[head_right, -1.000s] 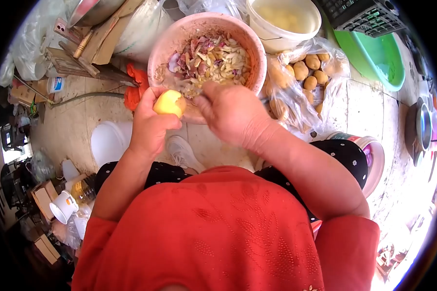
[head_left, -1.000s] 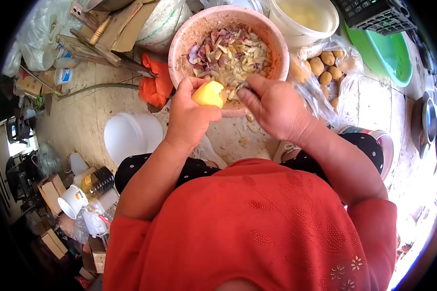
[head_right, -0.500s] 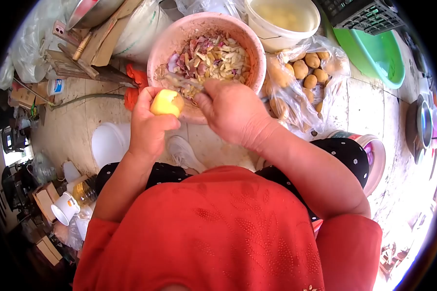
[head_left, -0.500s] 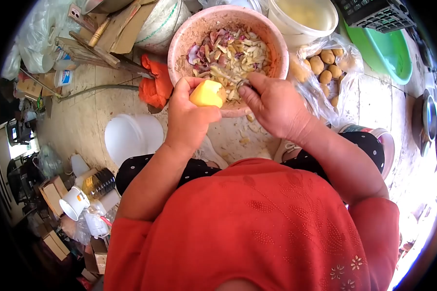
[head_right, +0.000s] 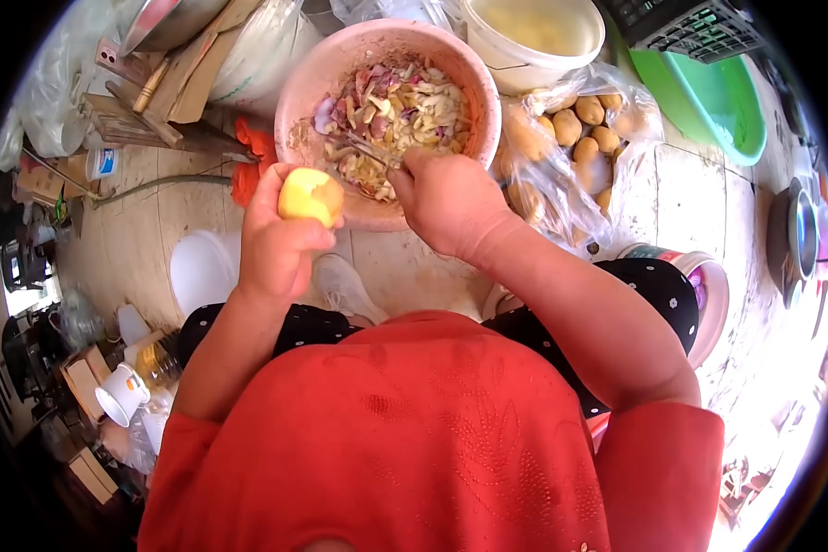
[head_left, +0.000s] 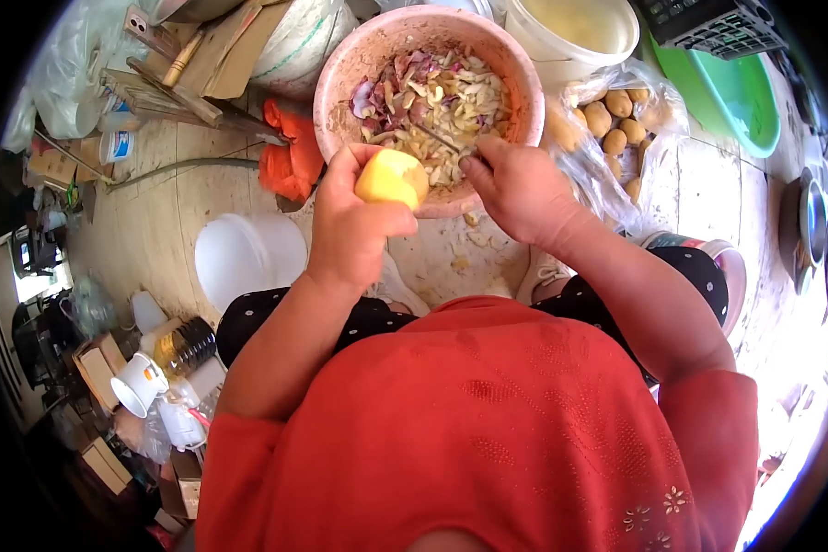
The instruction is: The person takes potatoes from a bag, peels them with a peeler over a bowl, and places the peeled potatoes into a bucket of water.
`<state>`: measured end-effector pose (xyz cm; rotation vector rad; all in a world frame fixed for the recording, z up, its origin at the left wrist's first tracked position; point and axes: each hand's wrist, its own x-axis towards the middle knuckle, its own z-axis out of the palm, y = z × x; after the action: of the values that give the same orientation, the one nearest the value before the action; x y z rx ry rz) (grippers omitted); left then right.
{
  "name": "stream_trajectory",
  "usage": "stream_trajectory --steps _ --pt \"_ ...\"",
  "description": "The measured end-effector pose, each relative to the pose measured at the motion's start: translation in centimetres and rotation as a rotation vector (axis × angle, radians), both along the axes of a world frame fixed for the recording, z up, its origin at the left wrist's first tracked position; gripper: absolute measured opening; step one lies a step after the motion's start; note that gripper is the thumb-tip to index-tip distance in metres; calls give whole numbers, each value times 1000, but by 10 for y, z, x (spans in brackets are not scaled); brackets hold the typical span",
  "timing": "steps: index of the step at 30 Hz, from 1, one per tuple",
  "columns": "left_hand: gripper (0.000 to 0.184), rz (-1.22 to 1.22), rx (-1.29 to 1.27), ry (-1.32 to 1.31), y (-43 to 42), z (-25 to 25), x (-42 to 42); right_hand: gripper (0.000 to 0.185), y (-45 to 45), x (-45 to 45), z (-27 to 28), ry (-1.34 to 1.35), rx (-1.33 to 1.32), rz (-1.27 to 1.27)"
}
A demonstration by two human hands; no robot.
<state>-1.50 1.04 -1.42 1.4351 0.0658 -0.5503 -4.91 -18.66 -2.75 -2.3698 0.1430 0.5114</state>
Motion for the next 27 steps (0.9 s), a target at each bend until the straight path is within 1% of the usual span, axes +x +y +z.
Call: stream_trajectory --steps 2,3,5,9,11,12,13,14,15,16,18,22,23,24,27 --pt "53 5 -14 35 -1 0 5 31 -1 2 10 -175 77 -16" --pt "53 35 -32 82 -2 -1 5 31 1 -1 15 -175 81 -19" --pt "54 69 -52 134 -3 -2 5 25 7 -7 22 -282 120 26" --pt "56 5 -38 102 0 -3 2 25 11 -14 18 -273 129 80" --pt "55 -15 -31 101 1 1 -2 25 9 -9 14 -221 72 95" --pt "54 -75 -62 75 1 8 -6 25 5 -7 0 -221 73 86" --pt "53 -145 -92 48 0 12 -6 25 -1 -5 -23 -153 6 64" --pt "53 -155 -93 47 -1 11 -4 25 -3 -5 -35 -82 -64 52" --pt "52 -101 -120 64 -1 9 -2 35 -2 -1 -14 -17 -15 45" --pt "52 -35 -145 84 0 6 -3 35 -3 3 -3 -19 -18 71" --pt "52 -16 -130 94 1 1 0 35 -4 5 9 -41 61 -7" --pt "52 32 -130 93 -2 -4 3 34 -1 1 16 -129 75 6" --pt "52 35 -131 96 -1 -4 4 32 0 -1 17 -185 93 22" --pt "52 32 -141 127 -1 -3 5 31 1 -4 18 -243 111 38" --pt "51 -1 -163 194 -2 9 8 28 2 -9 20 -288 106 79"
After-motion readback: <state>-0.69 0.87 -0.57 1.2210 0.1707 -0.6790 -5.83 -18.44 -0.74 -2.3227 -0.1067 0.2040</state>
